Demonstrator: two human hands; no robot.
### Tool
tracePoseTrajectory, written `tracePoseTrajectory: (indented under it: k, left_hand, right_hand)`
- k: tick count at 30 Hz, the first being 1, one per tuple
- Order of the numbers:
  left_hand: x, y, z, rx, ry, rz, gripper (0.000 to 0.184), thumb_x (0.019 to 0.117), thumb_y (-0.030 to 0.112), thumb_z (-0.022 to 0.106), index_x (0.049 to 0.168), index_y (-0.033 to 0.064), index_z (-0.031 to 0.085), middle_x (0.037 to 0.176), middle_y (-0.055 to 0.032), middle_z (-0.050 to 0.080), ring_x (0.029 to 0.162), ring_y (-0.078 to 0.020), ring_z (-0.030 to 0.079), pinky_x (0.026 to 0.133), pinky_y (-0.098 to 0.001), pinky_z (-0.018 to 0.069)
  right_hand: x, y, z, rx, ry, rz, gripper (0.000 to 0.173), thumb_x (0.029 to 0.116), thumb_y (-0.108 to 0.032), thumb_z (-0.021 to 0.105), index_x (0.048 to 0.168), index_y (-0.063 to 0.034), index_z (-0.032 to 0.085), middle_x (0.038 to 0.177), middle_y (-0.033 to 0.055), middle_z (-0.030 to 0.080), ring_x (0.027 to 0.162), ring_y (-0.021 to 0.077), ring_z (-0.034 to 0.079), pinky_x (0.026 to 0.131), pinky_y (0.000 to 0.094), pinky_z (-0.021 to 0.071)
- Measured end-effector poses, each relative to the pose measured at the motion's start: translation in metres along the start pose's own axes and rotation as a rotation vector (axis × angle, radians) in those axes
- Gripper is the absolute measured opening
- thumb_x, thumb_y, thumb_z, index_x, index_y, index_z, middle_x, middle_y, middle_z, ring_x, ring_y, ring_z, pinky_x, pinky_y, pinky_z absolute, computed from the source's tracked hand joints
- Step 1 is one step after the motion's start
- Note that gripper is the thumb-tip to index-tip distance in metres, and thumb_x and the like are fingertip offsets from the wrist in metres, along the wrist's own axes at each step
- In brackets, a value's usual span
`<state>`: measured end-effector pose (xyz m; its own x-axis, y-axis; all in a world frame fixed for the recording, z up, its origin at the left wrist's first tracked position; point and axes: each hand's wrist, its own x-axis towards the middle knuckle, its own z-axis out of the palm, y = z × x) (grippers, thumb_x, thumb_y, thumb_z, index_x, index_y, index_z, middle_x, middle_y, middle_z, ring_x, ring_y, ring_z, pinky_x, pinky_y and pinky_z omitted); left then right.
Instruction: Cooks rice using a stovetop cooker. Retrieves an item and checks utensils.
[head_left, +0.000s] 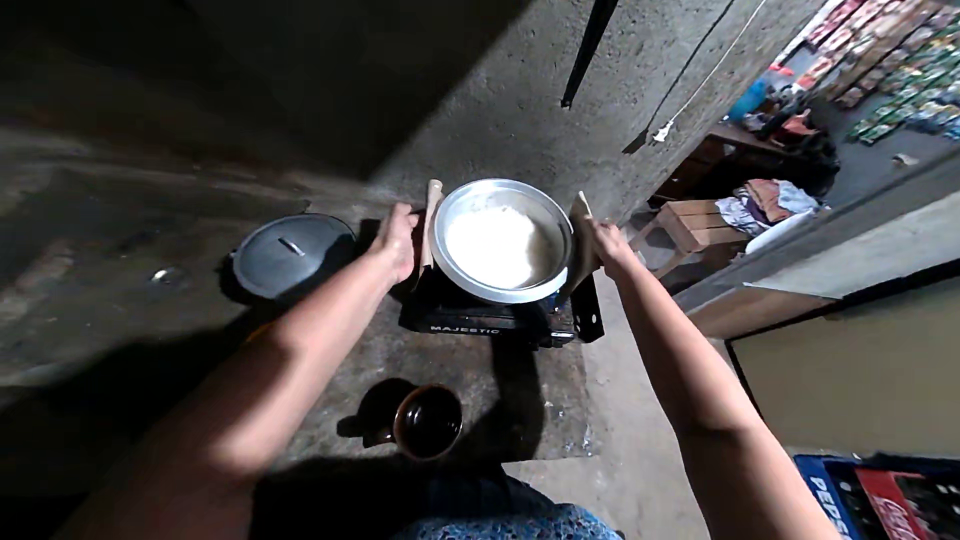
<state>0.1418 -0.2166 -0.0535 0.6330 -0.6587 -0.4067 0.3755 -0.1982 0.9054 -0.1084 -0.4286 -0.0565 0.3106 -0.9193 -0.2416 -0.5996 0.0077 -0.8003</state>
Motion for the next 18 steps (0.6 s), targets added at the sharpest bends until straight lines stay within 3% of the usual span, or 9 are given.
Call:
tracePoseTrajectory:
  k: [1, 2, 4, 6, 9, 14, 18]
  left_hand:
    - [0.004, -0.002, -0.001, 0.025, -0.010, 0.012, 0.057, 0.1115, 0.040, 0.023, 0.154, 0.0036, 0.038, 0.157, -0.0179, 0.041, 0.144, -0.0306, 0.041, 0.114, -0.0528, 0.0371]
    - [0.004, -0.003, 0.000, 0.064, 0.008, 0.020, 0.052, 0.1124, 0.036, 0.027, 0.149, 0.0019, 0.043, 0.153, -0.0195, 0.044, 0.140, -0.0310, 0.045, 0.111, -0.0528, 0.0397]
    - [0.004, -0.004, 0.006, 0.171, 0.054, 0.037, 0.040, 0.1116, 0.027, 0.034, 0.129, -0.0003, 0.057, 0.123, -0.0194, 0.060, 0.110, -0.0272, 0.059, 0.092, -0.0484, 0.0501]
    - [0.006, -0.007, 0.007, 0.240, 0.031, 0.053, 0.036, 0.1118, 0.023, 0.035, 0.124, -0.0008, 0.059, 0.114, -0.0189, 0.062, 0.100, -0.0252, 0.061, 0.087, -0.0465, 0.0516]
    - [0.010, -0.011, 0.008, 0.293, 0.016, 0.077, 0.043, 0.1137, 0.028, 0.034, 0.133, -0.0031, 0.056, 0.123, -0.0238, 0.060, 0.108, -0.0292, 0.061, 0.095, -0.0493, 0.0499]
    - [0.016, -0.013, 0.009, 0.344, 0.035, 0.089, 0.045, 0.1122, 0.034, 0.040, 0.129, -0.0040, 0.058, 0.117, -0.0234, 0.062, 0.103, -0.0278, 0.062, 0.093, -0.0481, 0.0506]
    - [0.024, -0.017, 0.011, 0.381, 0.059, 0.124, 0.040, 0.1093, 0.030, 0.050, 0.127, -0.0030, 0.063, 0.120, -0.0233, 0.064, 0.106, -0.0287, 0.063, 0.096, -0.0495, 0.0495]
  right_hand:
    - [-0.001, 0.002, 0.001, 0.036, -0.024, 0.021, 0.062, 0.1099, -0.049, 0.035, 0.127, 0.0042, 0.062, 0.121, 0.0276, 0.063, 0.110, 0.0384, 0.062, 0.095, 0.0596, 0.0486]
    - [-0.002, 0.003, 0.001, 0.095, -0.033, 0.053, 0.063, 0.1100, -0.051, 0.033, 0.128, 0.0024, 0.062, 0.119, 0.0249, 0.064, 0.107, 0.0348, 0.063, 0.091, 0.0563, 0.0505]
    - [-0.004, 0.002, 0.000, 0.272, -0.052, 0.144, 0.065, 0.1094, -0.055, 0.025, 0.132, -0.0056, 0.059, 0.109, 0.0143, 0.065, 0.091, 0.0230, 0.063, 0.078, 0.0438, 0.0523]
    - [-0.003, 0.007, -0.003, 0.412, -0.089, 0.180, 0.060, 0.1099, -0.053, 0.025, 0.131, -0.0081, 0.058, 0.102, 0.0093, 0.065, 0.081, 0.0176, 0.061, 0.071, 0.0373, 0.0522]
    - [0.000, 0.013, -0.005, 0.491, -0.139, 0.201, 0.044, 0.1105, -0.044, 0.034, 0.121, -0.0083, 0.058, 0.095, 0.0056, 0.064, 0.079, 0.0147, 0.063, 0.070, 0.0346, 0.0548]
    - [0.005, 0.013, -0.008, 0.393, -0.191, 0.164, 0.047, 0.1104, -0.045, 0.039, 0.137, -0.0088, 0.054, 0.111, 0.0099, 0.066, 0.089, 0.0186, 0.066, 0.076, 0.0378, 0.0562]
    - [0.007, 0.010, -0.006, 0.320, -0.150, 0.132, 0.047, 0.1072, -0.044, 0.051, 0.133, -0.0050, 0.056, 0.106, 0.0111, 0.066, 0.085, 0.0184, 0.066, 0.075, 0.0366, 0.0574]
